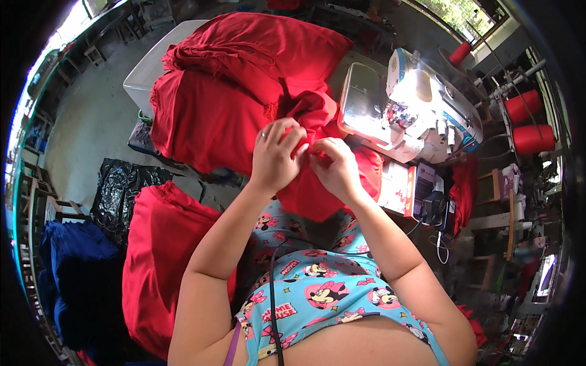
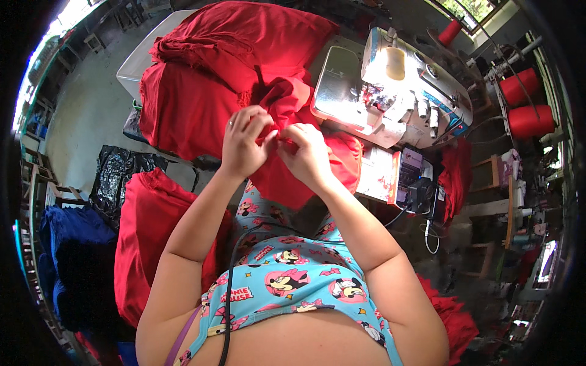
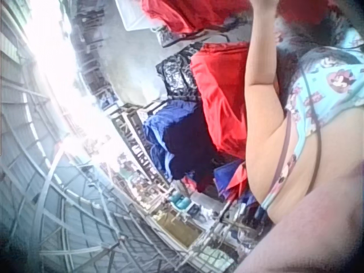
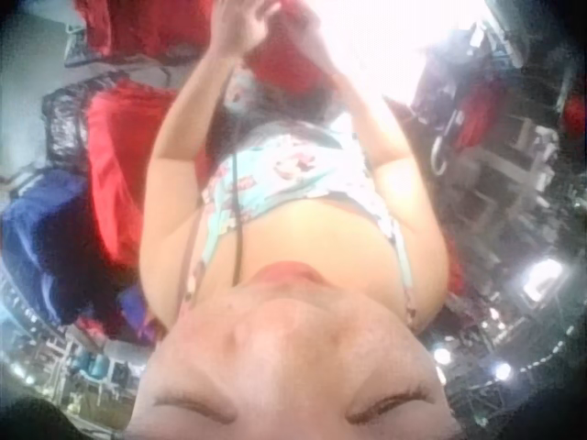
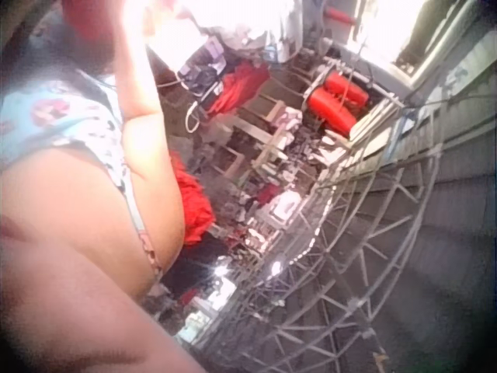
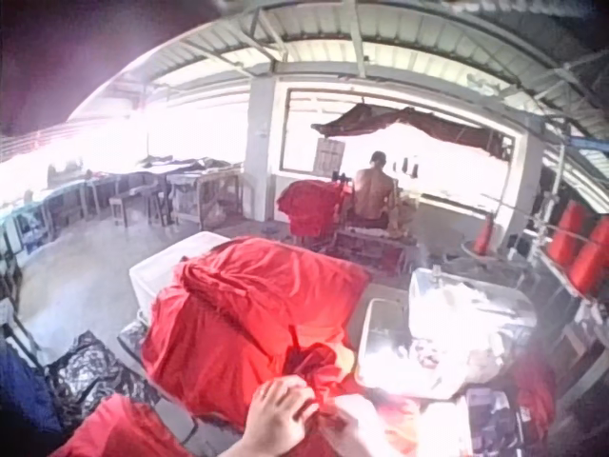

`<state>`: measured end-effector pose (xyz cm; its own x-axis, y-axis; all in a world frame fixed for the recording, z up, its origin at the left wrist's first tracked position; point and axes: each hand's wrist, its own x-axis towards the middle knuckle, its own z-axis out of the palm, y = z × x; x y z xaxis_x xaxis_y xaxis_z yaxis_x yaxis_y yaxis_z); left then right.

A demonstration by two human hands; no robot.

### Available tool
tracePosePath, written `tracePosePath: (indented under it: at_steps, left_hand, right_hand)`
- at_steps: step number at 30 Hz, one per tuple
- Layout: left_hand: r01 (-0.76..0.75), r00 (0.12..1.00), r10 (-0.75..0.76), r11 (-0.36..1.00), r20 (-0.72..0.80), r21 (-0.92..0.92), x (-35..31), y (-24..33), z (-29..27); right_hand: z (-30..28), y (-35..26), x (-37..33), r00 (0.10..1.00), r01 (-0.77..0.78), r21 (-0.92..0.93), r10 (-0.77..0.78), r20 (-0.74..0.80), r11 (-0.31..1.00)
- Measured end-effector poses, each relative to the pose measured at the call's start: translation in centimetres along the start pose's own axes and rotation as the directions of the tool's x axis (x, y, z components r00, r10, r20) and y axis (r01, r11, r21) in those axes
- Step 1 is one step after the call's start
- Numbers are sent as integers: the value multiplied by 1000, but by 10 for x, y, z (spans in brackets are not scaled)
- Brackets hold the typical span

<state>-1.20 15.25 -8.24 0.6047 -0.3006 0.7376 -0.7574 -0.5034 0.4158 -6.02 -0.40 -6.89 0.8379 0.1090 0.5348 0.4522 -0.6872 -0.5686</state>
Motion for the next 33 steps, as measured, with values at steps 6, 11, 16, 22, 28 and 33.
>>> tracePosePath:
  at_steps: [6,11,16,22,28,33]
  left_hand:
    - [257,959,-282,889,13,380,20,-20,-32]
    - [-333,934,287,917,215,222,-9,-17,-82]
    - [-328,926,276,927,259,183,7,5,-94]
    - [192,893,-158,981,421,-38,6,40,-96]
    - [122,990,-118,991,78,-50,-8,54,-61]
    - [105,991,-115,986,-73,-127,-19,54,-45]
  right_hand:
    - [-1,-37,15,975,118,58,-127,180,991]
    - [-42,-30,60,922,33,60,-54,384,998]
    - [-39,-59,67,645,58,204,-193,739,977]
    - [-51,-45,76,747,-22,182,-105,657,983]
    - [-58,-32,68,773,-36,217,-110,624,976]
    - [-56,-22,62,787,-58,203,-80,612,977]
